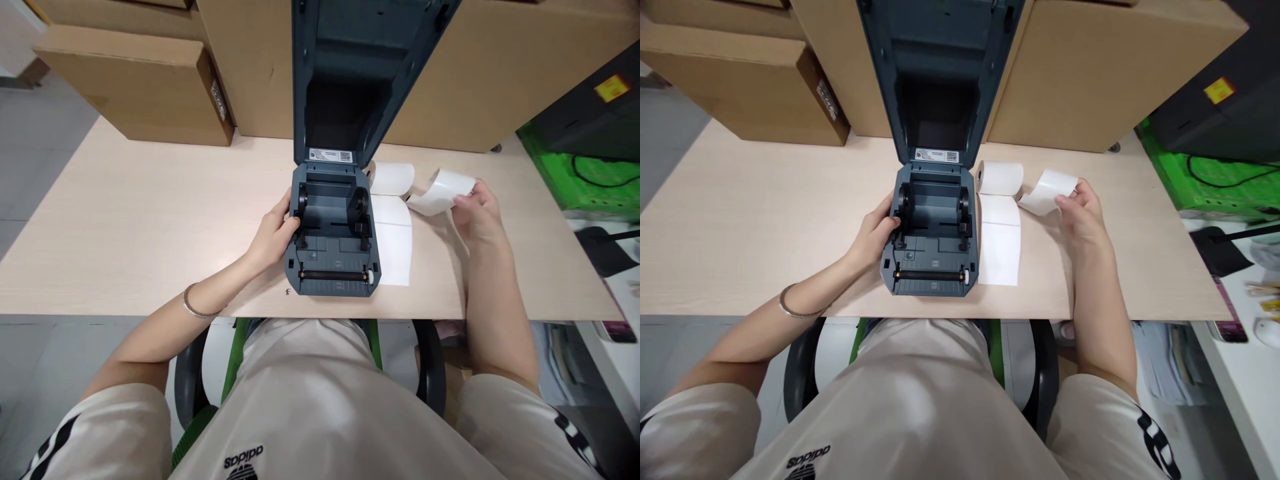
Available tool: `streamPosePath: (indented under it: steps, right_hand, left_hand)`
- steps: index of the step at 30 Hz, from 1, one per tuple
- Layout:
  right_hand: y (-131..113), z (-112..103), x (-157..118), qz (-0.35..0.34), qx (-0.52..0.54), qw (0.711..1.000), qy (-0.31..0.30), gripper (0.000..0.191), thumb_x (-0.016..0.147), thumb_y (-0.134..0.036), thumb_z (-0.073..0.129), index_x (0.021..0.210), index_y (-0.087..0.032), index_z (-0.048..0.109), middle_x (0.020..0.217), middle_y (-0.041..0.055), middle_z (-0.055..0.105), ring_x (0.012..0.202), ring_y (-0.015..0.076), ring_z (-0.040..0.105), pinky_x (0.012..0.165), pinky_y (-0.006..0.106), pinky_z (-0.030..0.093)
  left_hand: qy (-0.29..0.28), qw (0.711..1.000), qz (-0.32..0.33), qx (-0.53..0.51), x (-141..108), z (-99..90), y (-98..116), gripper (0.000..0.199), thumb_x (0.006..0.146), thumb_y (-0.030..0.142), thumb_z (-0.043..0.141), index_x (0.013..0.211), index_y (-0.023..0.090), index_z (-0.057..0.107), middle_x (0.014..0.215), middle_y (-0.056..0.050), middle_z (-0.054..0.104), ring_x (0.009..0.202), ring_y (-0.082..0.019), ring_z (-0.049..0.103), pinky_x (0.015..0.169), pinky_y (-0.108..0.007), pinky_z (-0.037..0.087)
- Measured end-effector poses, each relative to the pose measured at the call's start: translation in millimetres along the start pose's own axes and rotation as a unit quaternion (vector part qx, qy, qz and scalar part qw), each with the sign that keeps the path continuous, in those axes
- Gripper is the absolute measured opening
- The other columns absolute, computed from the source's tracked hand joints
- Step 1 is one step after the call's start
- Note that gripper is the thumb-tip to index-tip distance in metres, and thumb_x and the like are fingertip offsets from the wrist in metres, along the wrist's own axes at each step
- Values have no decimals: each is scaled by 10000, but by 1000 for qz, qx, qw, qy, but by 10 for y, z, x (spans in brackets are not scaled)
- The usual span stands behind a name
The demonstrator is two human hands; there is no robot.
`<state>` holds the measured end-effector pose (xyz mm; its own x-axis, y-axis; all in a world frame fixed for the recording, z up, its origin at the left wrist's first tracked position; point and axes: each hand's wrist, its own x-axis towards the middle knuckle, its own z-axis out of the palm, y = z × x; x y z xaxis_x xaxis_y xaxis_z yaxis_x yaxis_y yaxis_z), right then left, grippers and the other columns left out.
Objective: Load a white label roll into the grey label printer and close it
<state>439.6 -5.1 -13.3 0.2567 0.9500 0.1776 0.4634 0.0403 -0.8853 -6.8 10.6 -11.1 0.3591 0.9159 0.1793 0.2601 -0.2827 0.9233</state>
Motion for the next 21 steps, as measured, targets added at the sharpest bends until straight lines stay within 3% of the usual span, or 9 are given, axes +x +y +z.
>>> streamPosePath:
  steps: [3,7,10,13,16,19,21]
  right_hand:
    - [104,29,35,7,-30,999,39,627,765,-822,714,1216,-398,618,1266,118,781,1242,431,667,998,662,517]
    - [184,77,47,76,-106,990,62,558,786,-666,734,1218,-330,625,1151,126,754,1113,380,728,949,607,598]
    - [154,54,38,96,-169,977,89,513,761,-540,784,1180,-288,629,1226,167,706,1103,377,730,993,613,603]
    - [17,-1,39,40,-228,964,127,524,765,-441,752,1239,-249,634,1404,256,645,1228,411,694,1113,637,535]
    - [-217,-38,63,-37,-261,955,134,509,839,-411,669,1314,-229,649,1454,270,653,1369,411,646,1211,615,466]
    - [-510,-31,139,-103,-279,950,93,429,998,-470,577,1375,-293,680,1513,208,664,1474,382,574,1285,596,392]
    - [-713,19,244,-140,-302,943,26,457,1045,-446,542,1449,-298,692,1563,188,663,1477,378,575,1278,602,391]
  left_hand:
    - [7,1000,4,-6,0,1,-18,771,930,337,534,1685,181,555,1746,-66,617,1633,-385,557,1352,-511,495]
    - [5,1000,12,-6,2,-5,-38,758,945,342,533,1687,190,550,1749,-70,615,1638,-370,558,1363,-506,484]
    - [0,1000,7,-7,0,-7,-16,776,940,341,533,1698,177,538,1741,-78,623,1627,-368,571,1354,-502,492]
    - [3,1000,0,-14,-5,-3,15,796,922,332,535,1702,175,539,1736,-66,628,1616,-372,578,1344,-501,502]
    - [11,1000,-7,-15,-7,3,27,798,911,331,534,1690,161,554,1739,-67,624,1619,-373,574,1351,-499,495]
    - [11,1000,-6,-12,-7,2,19,801,911,329,530,1690,146,550,1757,-77,602,1637,-371,558,1367,-499,478]
    - [7,1000,0,-12,-4,-1,4,797,921,325,527,1702,163,536,1763,-72,597,1645,-364,553,1370,-497,475]
